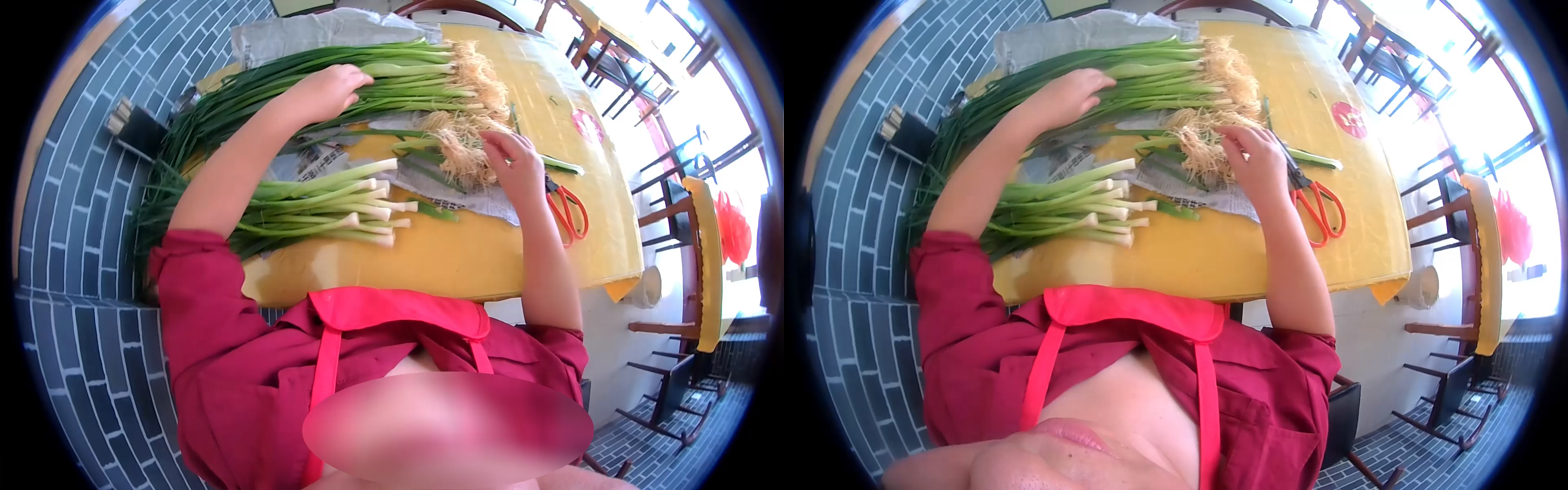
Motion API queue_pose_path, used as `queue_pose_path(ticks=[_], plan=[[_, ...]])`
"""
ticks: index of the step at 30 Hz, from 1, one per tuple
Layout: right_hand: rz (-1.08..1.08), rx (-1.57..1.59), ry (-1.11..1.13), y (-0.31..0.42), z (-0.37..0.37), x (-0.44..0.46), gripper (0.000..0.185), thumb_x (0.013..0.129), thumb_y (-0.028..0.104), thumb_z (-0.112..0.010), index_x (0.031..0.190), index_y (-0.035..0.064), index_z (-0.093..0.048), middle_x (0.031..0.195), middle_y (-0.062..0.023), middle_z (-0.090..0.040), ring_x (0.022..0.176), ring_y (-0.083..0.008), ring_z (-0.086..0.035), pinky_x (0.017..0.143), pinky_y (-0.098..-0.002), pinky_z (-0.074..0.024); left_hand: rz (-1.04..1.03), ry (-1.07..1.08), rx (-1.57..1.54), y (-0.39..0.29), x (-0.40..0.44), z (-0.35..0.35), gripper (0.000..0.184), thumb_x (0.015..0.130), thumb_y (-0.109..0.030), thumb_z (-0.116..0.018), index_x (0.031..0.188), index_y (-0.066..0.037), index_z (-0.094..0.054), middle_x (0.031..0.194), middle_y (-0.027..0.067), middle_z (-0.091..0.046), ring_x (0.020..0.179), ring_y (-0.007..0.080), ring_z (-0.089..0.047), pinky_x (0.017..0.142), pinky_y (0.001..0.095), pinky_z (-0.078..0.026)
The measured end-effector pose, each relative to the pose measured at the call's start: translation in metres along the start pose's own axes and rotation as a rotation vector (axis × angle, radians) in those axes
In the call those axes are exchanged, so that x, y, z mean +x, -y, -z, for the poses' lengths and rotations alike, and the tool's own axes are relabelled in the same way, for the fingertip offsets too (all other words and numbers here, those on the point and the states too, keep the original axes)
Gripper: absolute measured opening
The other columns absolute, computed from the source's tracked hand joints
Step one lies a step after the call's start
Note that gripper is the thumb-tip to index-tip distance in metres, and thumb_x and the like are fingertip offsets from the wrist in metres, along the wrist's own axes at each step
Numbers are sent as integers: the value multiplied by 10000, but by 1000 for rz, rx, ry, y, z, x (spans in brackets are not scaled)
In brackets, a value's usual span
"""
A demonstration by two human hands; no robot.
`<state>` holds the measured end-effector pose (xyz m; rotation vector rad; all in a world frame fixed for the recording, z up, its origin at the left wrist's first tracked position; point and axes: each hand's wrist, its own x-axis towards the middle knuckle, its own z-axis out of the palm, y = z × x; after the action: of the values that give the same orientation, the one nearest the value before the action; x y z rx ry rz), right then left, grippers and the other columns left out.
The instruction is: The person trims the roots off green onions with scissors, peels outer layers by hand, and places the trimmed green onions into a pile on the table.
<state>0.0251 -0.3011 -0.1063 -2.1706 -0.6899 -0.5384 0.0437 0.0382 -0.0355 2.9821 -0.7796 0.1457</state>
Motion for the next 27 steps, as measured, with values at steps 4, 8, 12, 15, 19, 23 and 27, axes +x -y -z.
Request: queue_pose_path(ticks=[4, 8, 12, 15, 19, 23, 27], plan=[[30, -46, -22, -6, 1, 0, 191, 810, 131, -647, 996, 102, -684, 954, -77, -666, 935, -248, -602, 820, -338, -481, -50, -149, 66, 21, 63, -41, 427, 823, -89, -605, 1237, -58, -508, 1194, 164, -551, 1112, 345, -515, 952, 410, -423], [41, -17, -10, -9, 3, 1, 189, 801, 137, -643, 985, 120, -680, 938, -90, -653, 951, -298, -574, 871, -395, -449, 96, -55, 103, 23, 91, -58, 410, 816, -151, -637, 1205, -88, -523, 1150, 156, -569, 1074, 334, -544, 908, 427, -446], [48, -83, -23, -9, 11, 0, 199, 809, 148, -642, 1005, 130, -672, 980, -85, -645, 956, -296, -576, 889, -393, -443, 50, -177, 11, 22, 85, -52, 399, 837, -162, -610, 1220, -112, -512, 1044, 176, -574, 987, 352, -555, 872, 437, -449], [-70, -323, 66, -4, 37, -4, 238, 828, 181, -627, 1059, 129, -644, 1014, -104, -638, 980, -305, -576, 883, -402, -451, 90, -103, -90, -10, 66, -16, 445, 866, -165, -566, 1302, -187, -475, 1009, 190, -572, 960, 358, -557, 869, 429, -443], [-387, -479, 216, 26, 89, -20, 311, 840, 234, -612, 1124, 107, -592, 1021, -147, -626, 1007, -327, -574, 860, -420, -466, 96, -57, -145, -40, 33, 29, 511, 909, -179, -508, 1389, -312, -392, 1047, 203, -583, 921, 362, -582, 857, 412, -450], [-550, -684, 383, -9, 102, -56, 385, 825, 203, -616, 1191, 113, -539, 1057, -185, -602, 1027, -347, -567, 873, -420, -458, 86, 10, -107, -53, 13, 50, 493, 934, -343, -471, 1409, -264, -366, 1046, 221, -592, 932, 364, -590, 826, 411, -447], [-468, -617, 342, -24, 104, -75, 458, 790, 128, -613, 1233, 110, -500, 1031, -202, -603, 992, -363, -577, 858, -418, -467, 4, 27, -118, -46, 11, 37, 602, 937, -519, -407, 1399, -135, -376, 1037, 232, -616, 971, 376, -586, 826, 419, -449]])
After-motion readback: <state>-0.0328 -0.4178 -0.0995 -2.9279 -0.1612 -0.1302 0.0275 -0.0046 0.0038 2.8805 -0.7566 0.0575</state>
